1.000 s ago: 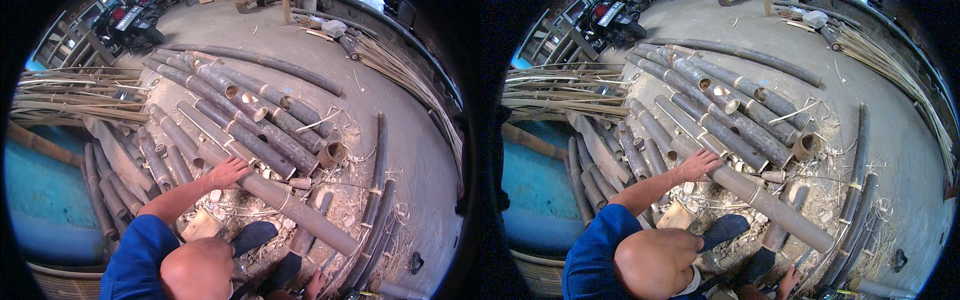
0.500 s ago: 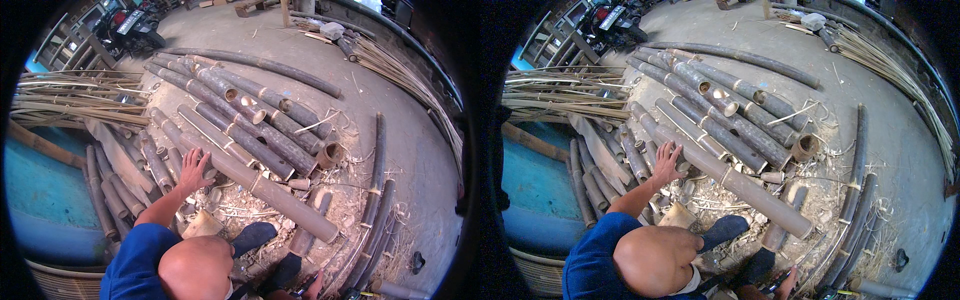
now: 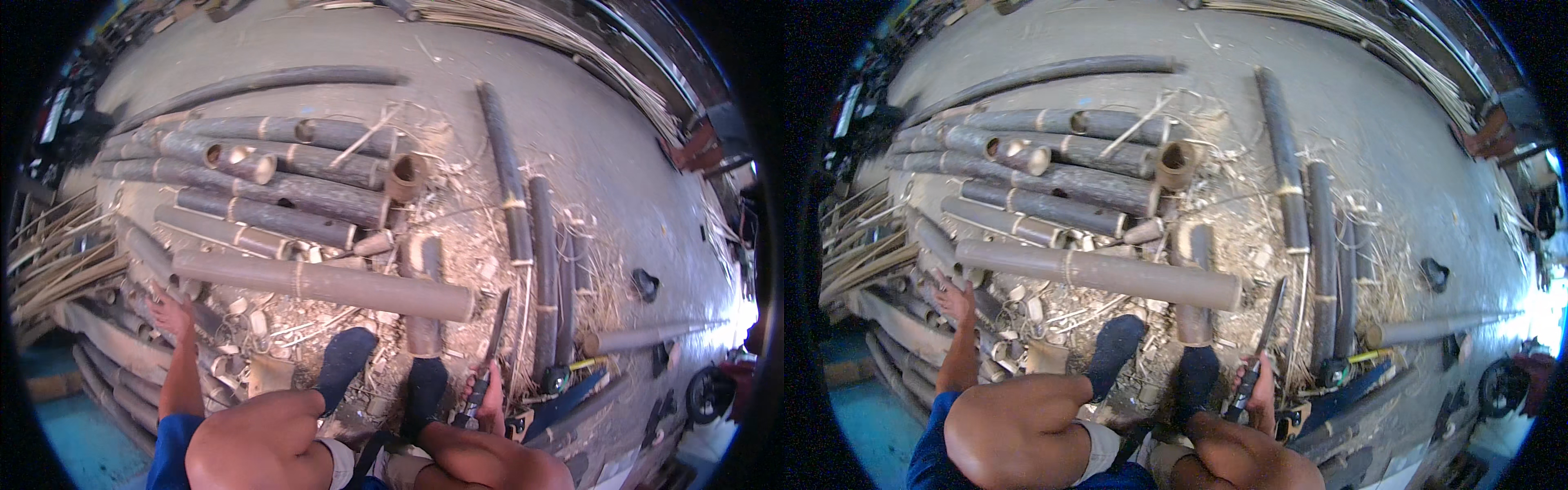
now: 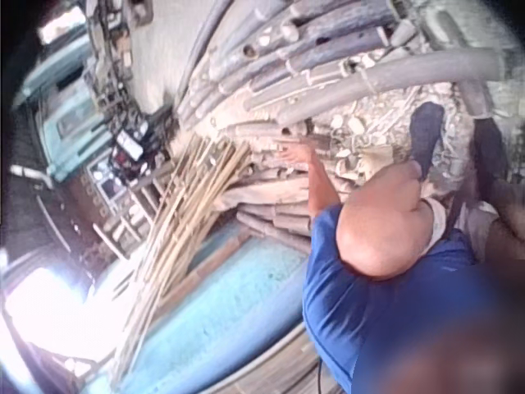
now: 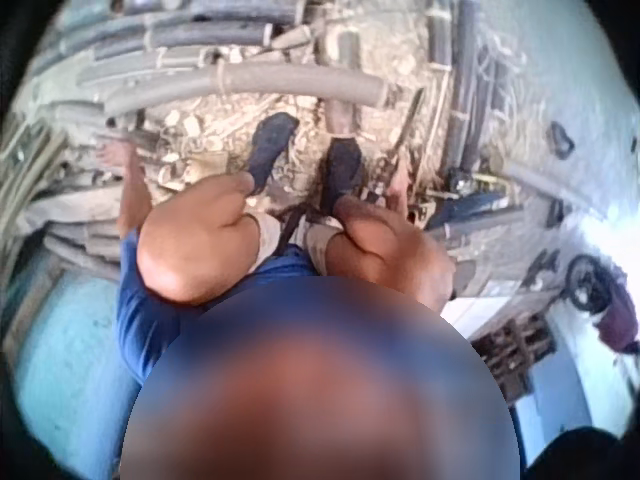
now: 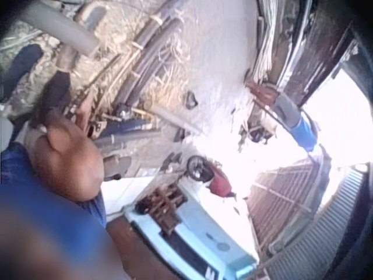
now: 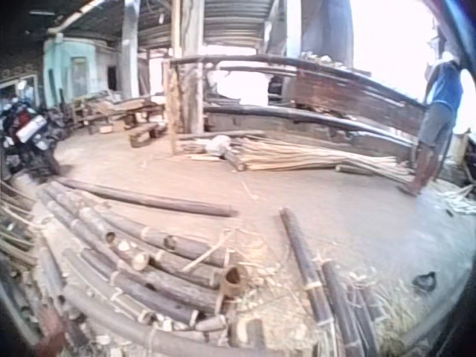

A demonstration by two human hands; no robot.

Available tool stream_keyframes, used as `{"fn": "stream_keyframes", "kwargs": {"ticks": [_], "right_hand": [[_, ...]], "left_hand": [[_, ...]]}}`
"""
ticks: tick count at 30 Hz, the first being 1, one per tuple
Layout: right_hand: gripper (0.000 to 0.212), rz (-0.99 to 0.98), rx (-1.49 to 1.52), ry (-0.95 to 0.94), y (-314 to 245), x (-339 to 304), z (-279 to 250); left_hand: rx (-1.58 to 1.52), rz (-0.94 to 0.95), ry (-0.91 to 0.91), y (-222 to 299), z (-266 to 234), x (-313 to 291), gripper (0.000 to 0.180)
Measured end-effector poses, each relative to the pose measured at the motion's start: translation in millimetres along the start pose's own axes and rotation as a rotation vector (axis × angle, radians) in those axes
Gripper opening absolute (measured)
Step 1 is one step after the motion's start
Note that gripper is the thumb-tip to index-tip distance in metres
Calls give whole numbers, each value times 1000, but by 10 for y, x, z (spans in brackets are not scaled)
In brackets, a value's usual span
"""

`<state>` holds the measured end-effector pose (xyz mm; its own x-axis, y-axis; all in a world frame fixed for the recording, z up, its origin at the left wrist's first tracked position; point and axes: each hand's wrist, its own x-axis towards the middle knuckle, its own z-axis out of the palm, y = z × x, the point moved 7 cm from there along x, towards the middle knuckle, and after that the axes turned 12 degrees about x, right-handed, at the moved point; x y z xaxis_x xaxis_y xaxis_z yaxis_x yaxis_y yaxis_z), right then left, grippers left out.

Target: The person sits on the floor and uses a curved blade to shave and smooth the surface of a bamboo joint. They rotate the bamboo piece to work on different sides and occasionally inspect the cut surface.

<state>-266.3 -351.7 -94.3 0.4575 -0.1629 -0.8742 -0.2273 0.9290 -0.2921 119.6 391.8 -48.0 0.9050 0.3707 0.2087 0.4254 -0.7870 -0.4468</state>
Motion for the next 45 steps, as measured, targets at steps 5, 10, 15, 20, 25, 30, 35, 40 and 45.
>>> {"fn": "stream_keyframes", "kwargs": {"ticks": [5,10,15,20,25,30,35,40,45], "right_hand": [[72,-20,-70,83,30,-8,-43],[62,-55,-149,126,137,5,-50],[43,-165,-299,177,165,-8,-48],[38,-208,-276,143,168,11,-54],[39,-220,-305,160,151,37,-114],[38,-265,-312,203,124,-2,-61],[35,-273,-360,171,119,-62,-14],[26,-277,-435,277,154,25,-245],[26,-328,-447,215,175,34,-248]], "left_hand": [[-554,484,168,1187,-1186,-241,80],[-741,1074,91,2602,-2636,-1471,79],[-470,1315,-65,3356,-3017,-2112,95],[-567,1334,17,3400,-3026,-2126,87],[-549,1380,-81,3471,-2953,-2254,88],[-629,1438,-59,3472,-3089,-2610,89],[-642,1397,-124,3383,-3049,-2720,87],[-643,1193,-173,3309,-2894,-2295,83],[-588,1178,-123,3278,-2925,-2202,87]]}}
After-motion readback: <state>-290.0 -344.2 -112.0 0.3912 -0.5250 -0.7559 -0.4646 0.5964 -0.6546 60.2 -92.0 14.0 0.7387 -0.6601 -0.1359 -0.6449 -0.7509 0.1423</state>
